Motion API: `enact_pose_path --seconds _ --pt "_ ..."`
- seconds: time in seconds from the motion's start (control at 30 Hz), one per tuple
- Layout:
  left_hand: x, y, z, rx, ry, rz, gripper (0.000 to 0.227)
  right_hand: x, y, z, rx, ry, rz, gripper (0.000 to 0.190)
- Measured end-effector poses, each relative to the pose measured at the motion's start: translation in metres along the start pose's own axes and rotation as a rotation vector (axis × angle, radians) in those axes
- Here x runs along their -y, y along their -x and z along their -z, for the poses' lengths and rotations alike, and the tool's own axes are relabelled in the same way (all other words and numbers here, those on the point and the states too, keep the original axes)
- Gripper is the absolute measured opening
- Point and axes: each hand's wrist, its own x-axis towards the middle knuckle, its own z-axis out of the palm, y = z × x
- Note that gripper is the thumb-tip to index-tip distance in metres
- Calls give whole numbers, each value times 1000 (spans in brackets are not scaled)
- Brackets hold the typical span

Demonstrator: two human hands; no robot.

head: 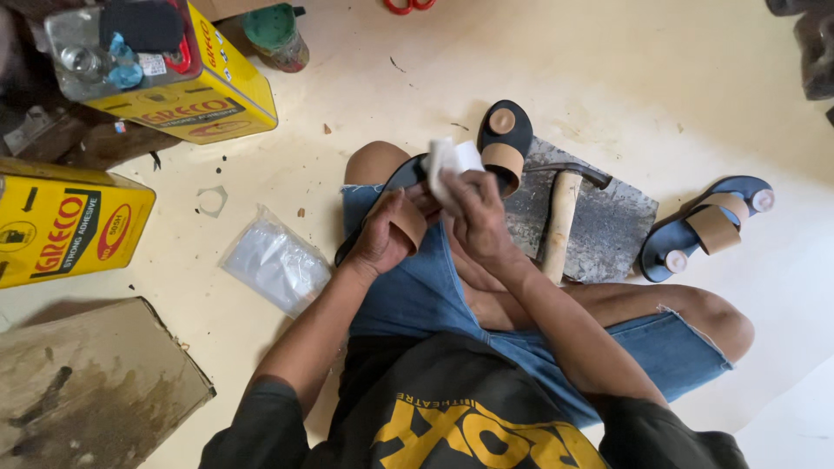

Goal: The person wipes down sandals with a cloth, places them into a plastic bag, and ties the bag closed.

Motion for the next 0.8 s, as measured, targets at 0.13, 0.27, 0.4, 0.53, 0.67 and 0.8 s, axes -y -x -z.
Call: enact_pose_path --seconds 0.13,0.27,0.4,0.53,0.67,0.8 --pt "1 6 14 -30 108 14 75 -40 20 9 -2 90 -37 40" --pt "-20 14 -12 -141 257 15 78 -53 41 73 -146 105 -324 47" --pt "-33 -32 -56 -250 416 -17 72 -85 96 87 105 231 -565 51" --pt "-23 -112 -47 -280 502 -120 77 -70 103 90 181 293 -719 63" --pt "12 -197 22 -424 509 -222 77 -50 87 85 -134 104 -541 45" --pt "58 -198 73 -750 381 -110 81 -58 73 72 -127 70 -529 40"
